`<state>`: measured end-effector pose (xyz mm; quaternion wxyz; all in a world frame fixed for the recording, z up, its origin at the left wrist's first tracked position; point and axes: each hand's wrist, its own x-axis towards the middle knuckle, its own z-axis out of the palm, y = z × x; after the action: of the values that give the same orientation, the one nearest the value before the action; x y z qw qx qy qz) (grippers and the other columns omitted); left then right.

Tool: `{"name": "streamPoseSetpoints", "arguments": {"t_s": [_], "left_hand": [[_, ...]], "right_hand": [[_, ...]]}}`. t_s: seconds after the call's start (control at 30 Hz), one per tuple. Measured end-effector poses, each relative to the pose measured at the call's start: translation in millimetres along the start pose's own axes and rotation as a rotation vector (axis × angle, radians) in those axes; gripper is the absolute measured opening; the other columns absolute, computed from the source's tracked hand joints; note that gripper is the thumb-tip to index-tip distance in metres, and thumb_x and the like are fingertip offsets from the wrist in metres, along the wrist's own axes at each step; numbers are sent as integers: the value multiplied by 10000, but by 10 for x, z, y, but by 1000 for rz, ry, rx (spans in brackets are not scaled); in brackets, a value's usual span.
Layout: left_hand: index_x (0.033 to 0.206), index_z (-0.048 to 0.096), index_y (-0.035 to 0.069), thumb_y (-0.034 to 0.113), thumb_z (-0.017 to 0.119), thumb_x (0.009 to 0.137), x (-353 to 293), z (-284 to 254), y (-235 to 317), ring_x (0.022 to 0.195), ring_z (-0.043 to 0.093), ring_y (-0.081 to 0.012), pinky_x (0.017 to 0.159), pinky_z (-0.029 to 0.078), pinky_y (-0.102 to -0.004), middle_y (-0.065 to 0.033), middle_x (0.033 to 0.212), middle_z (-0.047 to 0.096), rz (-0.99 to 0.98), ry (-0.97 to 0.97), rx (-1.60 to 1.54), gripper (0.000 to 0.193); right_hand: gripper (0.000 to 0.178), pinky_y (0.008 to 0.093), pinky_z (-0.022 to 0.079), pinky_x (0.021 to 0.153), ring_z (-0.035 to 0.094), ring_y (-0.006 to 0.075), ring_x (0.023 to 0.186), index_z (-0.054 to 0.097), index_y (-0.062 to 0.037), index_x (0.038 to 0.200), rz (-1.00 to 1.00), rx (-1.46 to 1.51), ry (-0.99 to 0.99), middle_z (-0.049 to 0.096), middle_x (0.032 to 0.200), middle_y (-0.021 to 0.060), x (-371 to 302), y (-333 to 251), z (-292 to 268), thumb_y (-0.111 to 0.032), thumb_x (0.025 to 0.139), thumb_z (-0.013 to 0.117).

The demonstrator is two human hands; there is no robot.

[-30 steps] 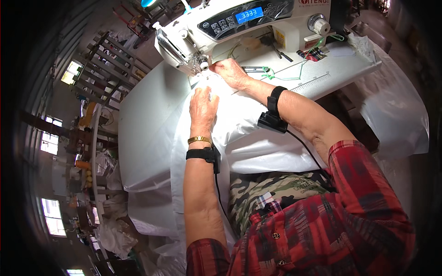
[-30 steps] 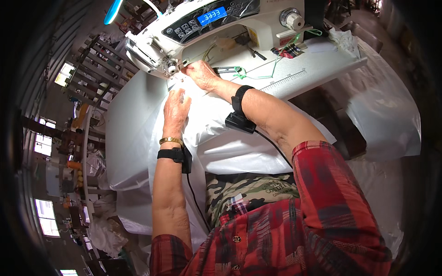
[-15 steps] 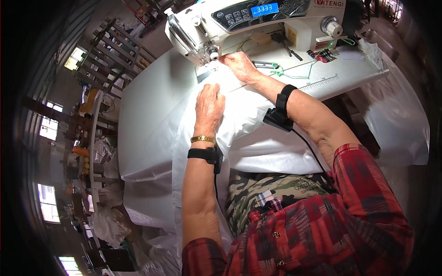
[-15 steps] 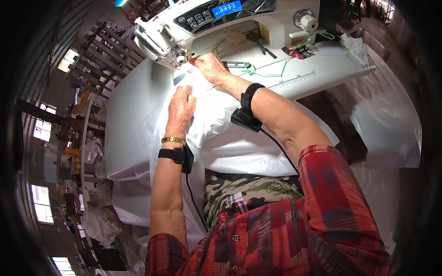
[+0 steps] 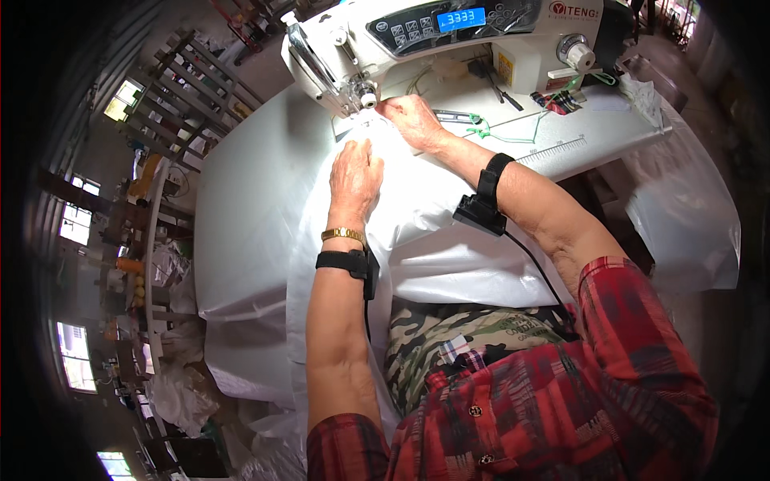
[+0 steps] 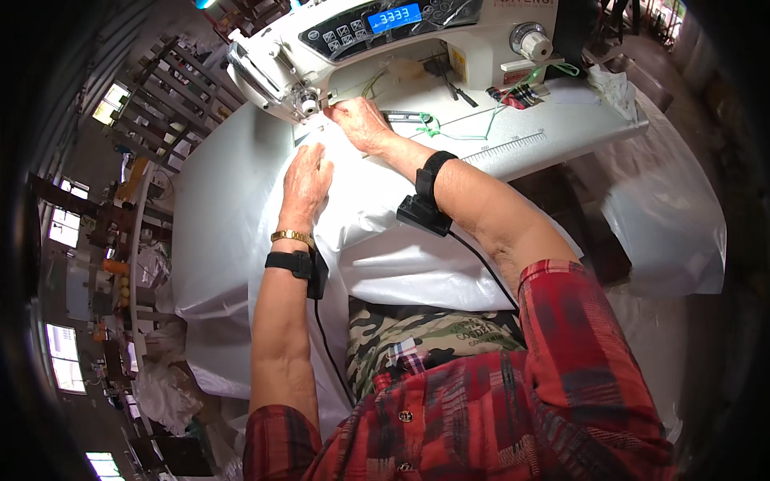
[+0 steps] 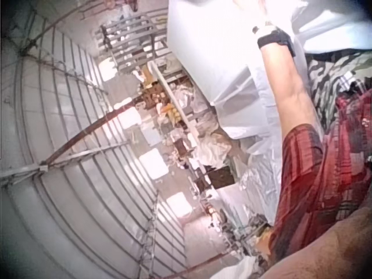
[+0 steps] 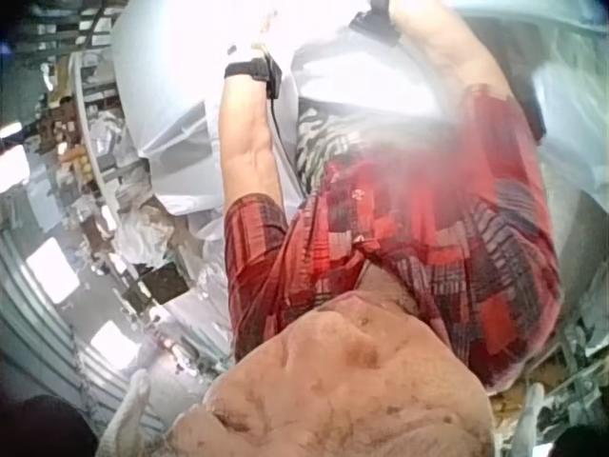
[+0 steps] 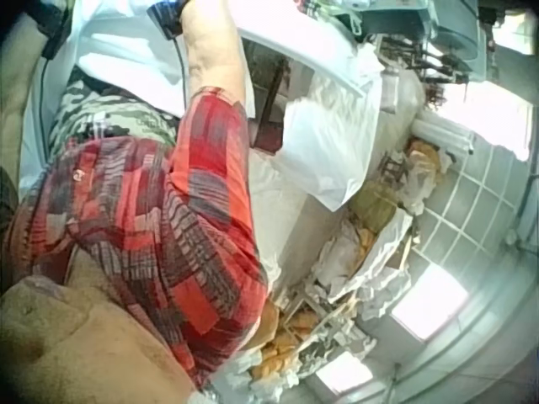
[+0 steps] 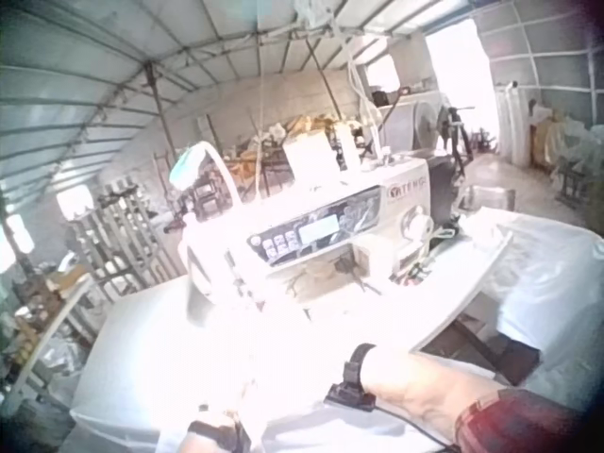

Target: Sewing together large plastic sheets using an industrial sewing machine.

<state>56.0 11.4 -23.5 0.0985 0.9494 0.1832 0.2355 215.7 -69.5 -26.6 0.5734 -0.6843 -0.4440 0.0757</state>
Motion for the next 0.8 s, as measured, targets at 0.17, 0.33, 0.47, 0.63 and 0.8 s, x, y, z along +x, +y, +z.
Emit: {"name": "streamPoseSetpoints", "arguments": {"t_s": [0.17, 0.33, 0.47, 0.63, 0.8], "left_hand": [[1074, 599, -14, 128, 504, 840, 44, 43, 46, 957, 573, -397, 861, 469, -456, -219, 1002, 592, 31, 24, -24, 290], [1095, 616, 1, 111, 525, 862, -30, -32, -111, 1009, 568, -376, 893, 465, -440, -204, 1039, 613, 17, 32, -246, 273], [1268, 538, -60, 102, 596, 921, -223, -359, 172, 1280, 490, -339, 1069, 382, -384, -202, 1366, 526, -110, -257, -564, 388], [1333, 506, -56, 62, 584, 912, -1599, -903, 416, 1394, 379, -345, 1151, 268, -413, -238, 1471, 427, 13, -28, -449, 444], [1194, 580, -81, 150, 587, 943, -3285, -581, 215, 1085, 570, -421, 1022, 407, -473, -256, 1195, 601, -112, 199, 12, 341]], "right_hand": [[286, 339, 461, 637, 563, 172, 640, 687, 8, 905, -34, -8, -19, 617, 689, 136, 39, 29, -41, -247, 944, 564], [228, 361, 494, 708, 622, 223, 727, 675, -12, 949, -224, 134, -32, 654, 796, 159, -64, -74, 72, -200, 918, 549], [257, 399, 503, 836, 622, 347, 959, 650, -20, 1067, -409, -42, 102, 649, 1073, 177, -434, 63, -157, -228, 933, 580], [131, 416, 446, 763, 596, 301, 816, 635, -42, 945, -670, -345, 47, 629, 859, 103, -1369, -610, -727, -165, 905, 613], [254, 415, 464, 644, 576, 310, 702, 569, -58, 783, -606, -154, -197, 556, 733, 113, -2127, -520, -569, -262, 919, 635]]}}
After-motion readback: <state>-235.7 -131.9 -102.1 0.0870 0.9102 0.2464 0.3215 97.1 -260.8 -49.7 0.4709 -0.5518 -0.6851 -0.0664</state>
